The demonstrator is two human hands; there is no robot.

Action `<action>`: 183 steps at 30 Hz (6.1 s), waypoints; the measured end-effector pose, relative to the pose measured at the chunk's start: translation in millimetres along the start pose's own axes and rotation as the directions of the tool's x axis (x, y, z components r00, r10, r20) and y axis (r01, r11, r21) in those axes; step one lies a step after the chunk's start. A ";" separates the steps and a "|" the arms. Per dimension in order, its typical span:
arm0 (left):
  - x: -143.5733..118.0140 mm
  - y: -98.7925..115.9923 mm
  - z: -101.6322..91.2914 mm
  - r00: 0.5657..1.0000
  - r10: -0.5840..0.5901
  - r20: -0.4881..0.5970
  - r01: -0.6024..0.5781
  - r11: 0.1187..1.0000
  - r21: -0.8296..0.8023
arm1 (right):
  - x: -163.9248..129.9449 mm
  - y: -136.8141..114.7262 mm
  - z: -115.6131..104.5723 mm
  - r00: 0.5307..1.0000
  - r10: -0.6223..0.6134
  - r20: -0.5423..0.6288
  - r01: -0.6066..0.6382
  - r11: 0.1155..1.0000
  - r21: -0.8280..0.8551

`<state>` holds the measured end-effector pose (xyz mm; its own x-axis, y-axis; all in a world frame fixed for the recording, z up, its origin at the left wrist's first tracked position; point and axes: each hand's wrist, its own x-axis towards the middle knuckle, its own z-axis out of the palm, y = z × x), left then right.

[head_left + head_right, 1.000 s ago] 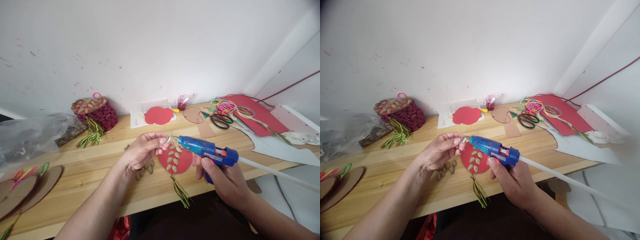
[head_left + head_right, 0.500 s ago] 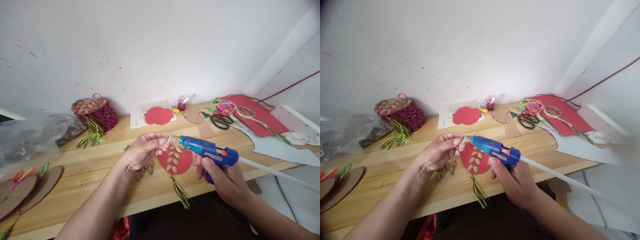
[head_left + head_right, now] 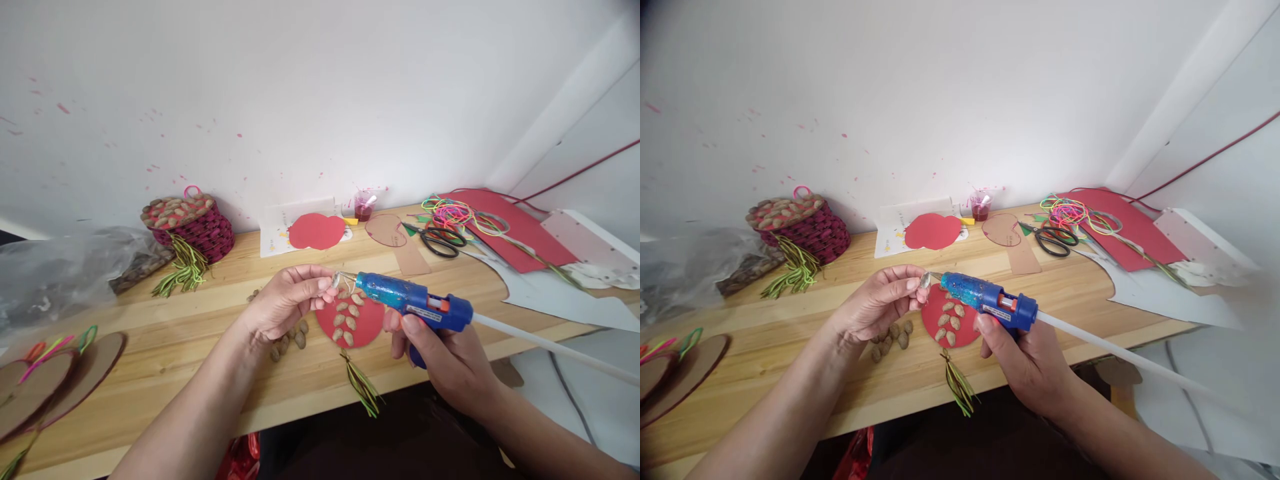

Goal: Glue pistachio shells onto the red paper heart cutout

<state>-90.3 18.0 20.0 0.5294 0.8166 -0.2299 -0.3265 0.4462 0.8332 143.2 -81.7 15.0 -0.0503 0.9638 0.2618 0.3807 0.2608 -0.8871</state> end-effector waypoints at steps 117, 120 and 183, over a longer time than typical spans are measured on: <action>-0.1 6.4 -7.8 0.992 0.087 -0.095 -0.072 0.985 0.158 | 4.7 20.6 0.3 0.955 0.295 -0.019 -0.278 0.920 0.276; -0.1 5.6 -10.5 0.983 0.123 -0.136 -0.064 0.924 0.377 | 12.0 26.3 -0.4 0.903 0.430 0.014 -0.382 0.787 0.484; 21.9 -24.1 1.7 0.900 0.426 -0.090 0.115 -0.034 0.993 | 22.0 55.1 18.4 0.743 0.541 0.395 -0.612 0.307 0.729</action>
<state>-69.5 24.5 -4.3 0.2674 0.9581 0.1026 0.8495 -0.2846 0.4441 146.1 -45.1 -35.2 -0.1961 0.8786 -0.4354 -0.5253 -0.4691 -0.7099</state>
